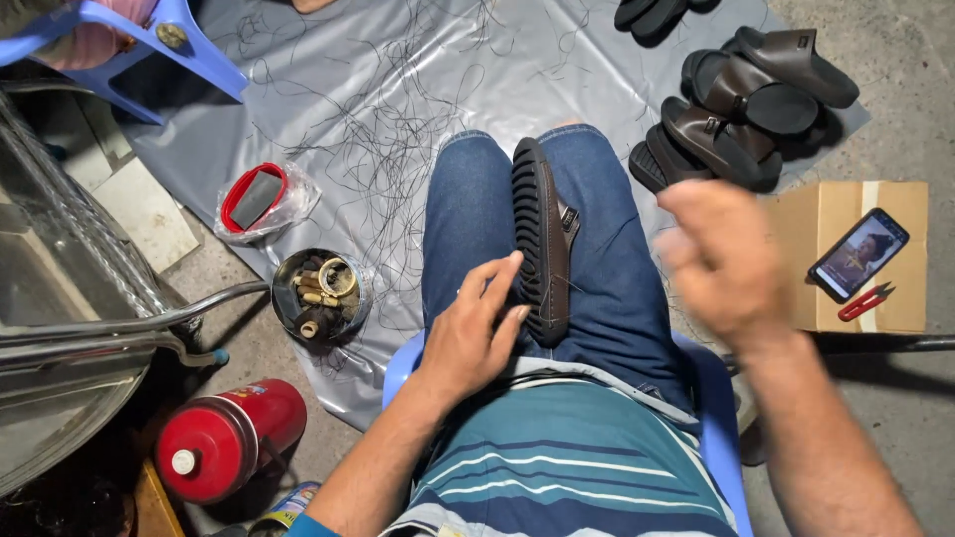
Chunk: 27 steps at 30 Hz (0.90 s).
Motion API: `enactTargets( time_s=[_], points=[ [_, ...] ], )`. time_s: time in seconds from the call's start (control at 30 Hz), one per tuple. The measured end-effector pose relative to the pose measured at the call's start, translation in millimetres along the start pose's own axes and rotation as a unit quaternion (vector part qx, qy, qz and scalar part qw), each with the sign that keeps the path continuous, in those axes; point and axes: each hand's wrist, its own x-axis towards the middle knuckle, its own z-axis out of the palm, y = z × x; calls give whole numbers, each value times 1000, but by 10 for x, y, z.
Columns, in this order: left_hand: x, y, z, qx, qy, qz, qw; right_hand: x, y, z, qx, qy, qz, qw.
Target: Hand-stitching the sole of a brown sandal using a needle and thread to secure the upper part.
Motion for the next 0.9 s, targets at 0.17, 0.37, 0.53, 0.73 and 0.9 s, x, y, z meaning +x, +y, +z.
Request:
enactTargets(
  time_s=[0.17,0.37,0.53,0.73,0.9],
  points=[
    [19,-93,13,76,-62,-27,995,-150,-173,463,-6,-122,-6,992],
    [20,125,-385,-405,-102,123,900,6,-252,608,135,-118,97,979],
    [61,148,-328,-531,-101,78,838,-82,-255,633,136,-114,166,970],
    [192,-208,40,-71,-48,-30,996,-170,-219,643,209,-113,231,944],
    [323,-77,-258,-169,-133,-64,975,-56,-308,559,173,-141,194,955]
  ],
)
